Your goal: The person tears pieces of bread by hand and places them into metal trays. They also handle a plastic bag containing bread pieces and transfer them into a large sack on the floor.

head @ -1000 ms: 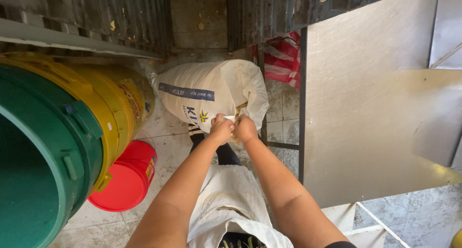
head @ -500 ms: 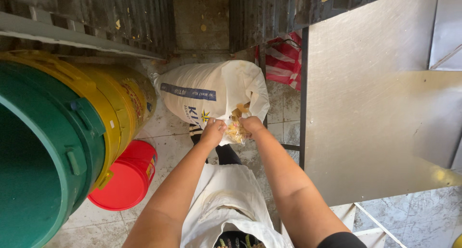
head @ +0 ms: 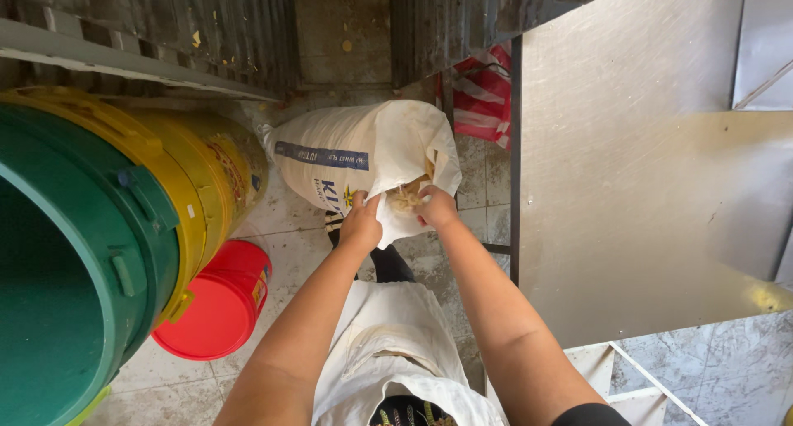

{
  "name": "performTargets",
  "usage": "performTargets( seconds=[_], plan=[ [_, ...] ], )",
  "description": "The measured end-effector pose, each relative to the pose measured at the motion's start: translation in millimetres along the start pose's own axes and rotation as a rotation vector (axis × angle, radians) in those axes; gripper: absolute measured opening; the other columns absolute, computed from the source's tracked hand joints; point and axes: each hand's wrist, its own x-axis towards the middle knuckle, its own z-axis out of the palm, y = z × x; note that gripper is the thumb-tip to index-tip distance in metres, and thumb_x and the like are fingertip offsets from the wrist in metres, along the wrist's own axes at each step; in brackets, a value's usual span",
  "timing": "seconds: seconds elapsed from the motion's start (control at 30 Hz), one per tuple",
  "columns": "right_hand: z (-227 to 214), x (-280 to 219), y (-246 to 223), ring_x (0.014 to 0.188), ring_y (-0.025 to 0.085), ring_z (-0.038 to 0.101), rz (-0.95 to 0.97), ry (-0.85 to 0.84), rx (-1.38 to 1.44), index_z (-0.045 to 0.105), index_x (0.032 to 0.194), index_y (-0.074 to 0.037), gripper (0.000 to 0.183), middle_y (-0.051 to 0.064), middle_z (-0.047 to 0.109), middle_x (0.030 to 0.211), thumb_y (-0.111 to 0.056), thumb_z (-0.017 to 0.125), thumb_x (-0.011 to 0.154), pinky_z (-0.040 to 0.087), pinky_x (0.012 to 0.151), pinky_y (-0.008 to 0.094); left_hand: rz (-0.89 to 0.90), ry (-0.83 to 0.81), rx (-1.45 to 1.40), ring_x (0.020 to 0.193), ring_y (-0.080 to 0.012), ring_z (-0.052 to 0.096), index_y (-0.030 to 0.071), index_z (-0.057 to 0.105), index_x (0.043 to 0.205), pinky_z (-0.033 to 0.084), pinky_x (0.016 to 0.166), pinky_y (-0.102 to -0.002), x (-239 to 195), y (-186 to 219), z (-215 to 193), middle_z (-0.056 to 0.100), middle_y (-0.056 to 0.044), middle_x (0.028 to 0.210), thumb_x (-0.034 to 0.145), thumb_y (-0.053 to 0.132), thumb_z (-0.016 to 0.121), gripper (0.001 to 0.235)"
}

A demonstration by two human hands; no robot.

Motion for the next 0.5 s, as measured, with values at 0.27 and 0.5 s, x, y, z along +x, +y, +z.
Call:
performTargets(
  seconds=[0.27, 0.5],
  plan=[
    [-6, -3, -2, 0.051, 0.012, 0.051, 0.051, 0.054, 0.428, 0.071, 0.11, -0.002, 0.021, 0.004, 0.061, 0.071, -0.015, 0.066, 0.094, 0.041, 0.043, 0.03, 0.026, 0.006, 0.031, 0.119, -0.0391, 0.061, 0.023, 0.051, 0.143, 0.053, 0.096, -0.047, 2, -6, 2, 0.044, -0.014, 0.149, 0.084, -0.003, 0.049, 0.065],
    [-1, -15, 4, 0.05, 0.012, 0.05, 0.059, 0.143, 0.448, 0.056, 0.097, -0.014, 0.028, 0.002, 0.056, 0.065, -0.024, 0.08, 0.086, 0.044, 0.044, 0.031, 0.094, 0.076, 0.048, 0.118, -0.0396, 0.063, 0.02, 0.054, 0.141, 0.053, 0.098, -0.048, -5, -9, 8, 0.047, -0.015, 0.148, 0.086, -0.003, 0.05, 0.06]
  ],
)
